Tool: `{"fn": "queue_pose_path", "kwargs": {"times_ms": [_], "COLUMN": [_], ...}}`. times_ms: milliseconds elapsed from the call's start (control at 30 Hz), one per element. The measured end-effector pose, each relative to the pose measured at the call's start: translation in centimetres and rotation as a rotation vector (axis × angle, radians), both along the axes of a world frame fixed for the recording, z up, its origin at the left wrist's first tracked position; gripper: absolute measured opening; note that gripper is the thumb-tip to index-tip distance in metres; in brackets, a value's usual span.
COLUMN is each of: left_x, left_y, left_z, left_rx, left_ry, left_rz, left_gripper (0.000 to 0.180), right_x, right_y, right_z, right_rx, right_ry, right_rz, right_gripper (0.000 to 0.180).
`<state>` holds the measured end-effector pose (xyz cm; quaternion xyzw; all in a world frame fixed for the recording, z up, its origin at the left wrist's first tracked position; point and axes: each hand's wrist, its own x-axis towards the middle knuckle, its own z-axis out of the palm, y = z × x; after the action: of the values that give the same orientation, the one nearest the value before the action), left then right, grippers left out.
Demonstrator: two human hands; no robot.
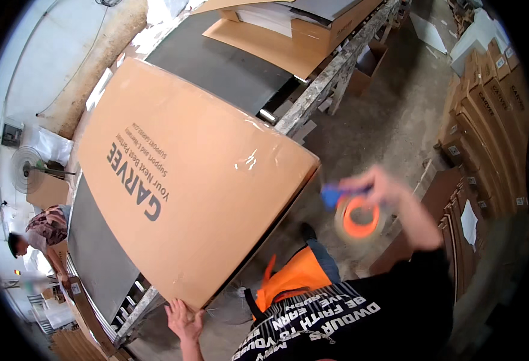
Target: The person seals several large cardboard boxes using a tape dispenser on a work table, moves the boxes along the table, and handles large white foam panels by placing them into the boxes.
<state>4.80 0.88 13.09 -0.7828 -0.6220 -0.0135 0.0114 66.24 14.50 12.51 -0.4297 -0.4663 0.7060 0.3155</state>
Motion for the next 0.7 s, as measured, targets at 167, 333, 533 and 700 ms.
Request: {"fn": "queue_pose_path", "kwargs": {"times_ms": [167, 333, 533, 700], "left_x": [17.1, 39.6, 35.3, 22.5], "left_y": [15.7, 23.2, 25.8, 20.4], "left_z": [4.5, 4.6, -2.7, -2.0], "left_rx": [0.055, -0.135, 0.226, 0.159], "left_ry": [-0.317, 0.052, 0.637, 0.660], "left_rz": [-0.559, -1.549, -1.725, -1.743], "left_gripper": [0.065, 0.033, 0.024, 0.023], "right_x": [-16.9, -19.9, -26.4, -39.2], "right_y": [-8.5, -8.2, -9.9, -15.6], "right_z": [-5.1, -4.9, -5.1, -6.9], "right_rx": [-0.134, 0.002, -0.103, 0.061], "right_ry": [0.187, 0.018, 0.109, -0.051], "right_rz": [-0.588, -0.645, -0.774, -0.837], "right_gripper": [0.070, 0.067, 0.070, 0.069]}}
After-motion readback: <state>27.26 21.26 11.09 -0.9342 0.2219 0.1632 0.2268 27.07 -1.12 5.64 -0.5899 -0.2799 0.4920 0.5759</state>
